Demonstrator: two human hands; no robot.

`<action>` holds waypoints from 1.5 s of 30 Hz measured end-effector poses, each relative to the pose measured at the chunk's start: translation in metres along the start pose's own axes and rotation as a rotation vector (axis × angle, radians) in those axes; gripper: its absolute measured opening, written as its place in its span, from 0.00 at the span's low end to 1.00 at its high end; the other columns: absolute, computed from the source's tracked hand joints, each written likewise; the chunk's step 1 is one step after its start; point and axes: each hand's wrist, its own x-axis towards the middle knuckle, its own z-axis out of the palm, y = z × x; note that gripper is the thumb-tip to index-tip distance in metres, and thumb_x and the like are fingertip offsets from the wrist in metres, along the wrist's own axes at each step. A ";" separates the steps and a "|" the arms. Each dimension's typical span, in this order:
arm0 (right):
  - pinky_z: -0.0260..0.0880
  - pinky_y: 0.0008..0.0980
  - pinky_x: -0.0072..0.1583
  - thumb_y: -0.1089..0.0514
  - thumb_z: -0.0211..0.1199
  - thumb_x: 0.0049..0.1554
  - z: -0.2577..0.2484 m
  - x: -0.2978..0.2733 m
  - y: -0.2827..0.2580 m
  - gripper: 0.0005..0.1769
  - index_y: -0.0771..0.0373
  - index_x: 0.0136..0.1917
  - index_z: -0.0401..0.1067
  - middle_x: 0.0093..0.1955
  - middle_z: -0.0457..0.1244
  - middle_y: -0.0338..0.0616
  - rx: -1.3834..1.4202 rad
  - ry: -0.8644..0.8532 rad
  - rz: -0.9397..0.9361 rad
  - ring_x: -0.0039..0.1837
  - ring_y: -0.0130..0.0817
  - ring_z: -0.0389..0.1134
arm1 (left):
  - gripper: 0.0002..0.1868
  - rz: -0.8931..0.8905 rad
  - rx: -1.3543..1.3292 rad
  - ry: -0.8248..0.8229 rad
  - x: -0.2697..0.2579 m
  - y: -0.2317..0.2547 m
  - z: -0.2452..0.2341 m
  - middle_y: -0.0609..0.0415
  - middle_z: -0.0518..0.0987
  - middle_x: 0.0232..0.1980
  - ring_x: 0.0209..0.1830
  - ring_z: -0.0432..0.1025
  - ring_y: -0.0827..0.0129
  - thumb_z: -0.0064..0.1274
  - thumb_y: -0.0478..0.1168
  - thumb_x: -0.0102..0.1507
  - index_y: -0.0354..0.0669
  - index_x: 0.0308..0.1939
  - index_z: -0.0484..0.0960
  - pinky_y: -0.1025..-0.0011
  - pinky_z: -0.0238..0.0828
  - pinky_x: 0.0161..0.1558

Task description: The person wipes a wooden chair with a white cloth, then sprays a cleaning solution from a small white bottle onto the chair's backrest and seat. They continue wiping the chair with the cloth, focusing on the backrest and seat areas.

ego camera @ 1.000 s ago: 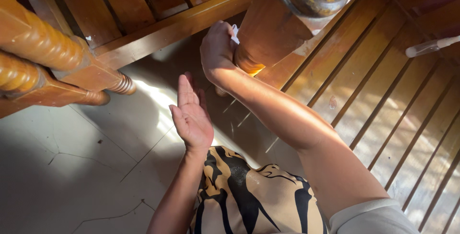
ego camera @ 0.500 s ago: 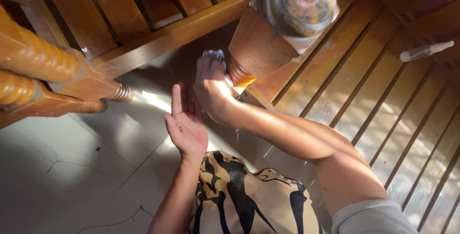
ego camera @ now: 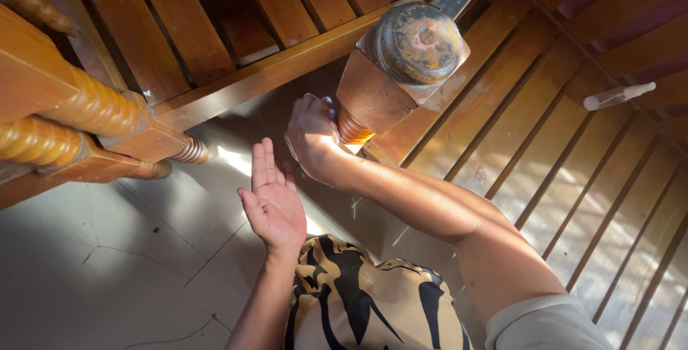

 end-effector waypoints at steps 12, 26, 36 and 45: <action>0.61 0.47 0.47 0.54 0.65 0.60 -0.115 -0.157 0.121 0.22 0.54 0.67 0.77 0.51 0.63 0.47 0.775 0.800 -0.119 0.51 0.44 0.64 | 0.47 -0.033 -0.075 0.213 -0.015 0.040 0.045 0.51 0.54 0.84 0.84 0.44 0.61 0.32 0.69 0.69 0.40 0.83 0.51 0.57 0.29 0.82; 0.66 0.46 0.65 0.39 0.67 0.56 -0.106 -0.152 0.254 0.36 0.54 0.73 0.66 0.66 0.59 0.57 0.783 0.570 -0.499 0.64 0.51 0.63 | 0.45 -0.080 0.061 0.126 -0.009 0.202 0.269 0.50 0.51 0.86 0.87 0.43 0.60 0.31 0.67 0.71 0.40 0.82 0.51 0.57 0.30 0.82; 0.65 0.45 0.63 0.44 0.70 0.53 -0.110 -0.156 0.220 0.38 0.53 0.74 0.65 0.67 0.58 0.60 0.838 0.450 -0.079 0.63 0.56 0.61 | 0.44 -0.138 0.101 0.051 0.009 0.278 0.322 0.48 0.49 0.87 0.88 0.40 0.58 0.32 0.65 0.72 0.39 0.83 0.49 0.55 0.27 0.83; 0.61 0.54 0.64 0.53 0.72 0.53 -0.144 -0.132 0.125 0.33 0.56 0.71 0.69 0.66 0.56 0.65 1.031 0.580 0.909 0.62 0.63 0.57 | 0.45 -0.212 0.082 0.032 0.018 0.314 0.332 0.47 0.48 0.87 0.88 0.39 0.57 0.33 0.65 0.72 0.38 0.83 0.48 0.54 0.26 0.82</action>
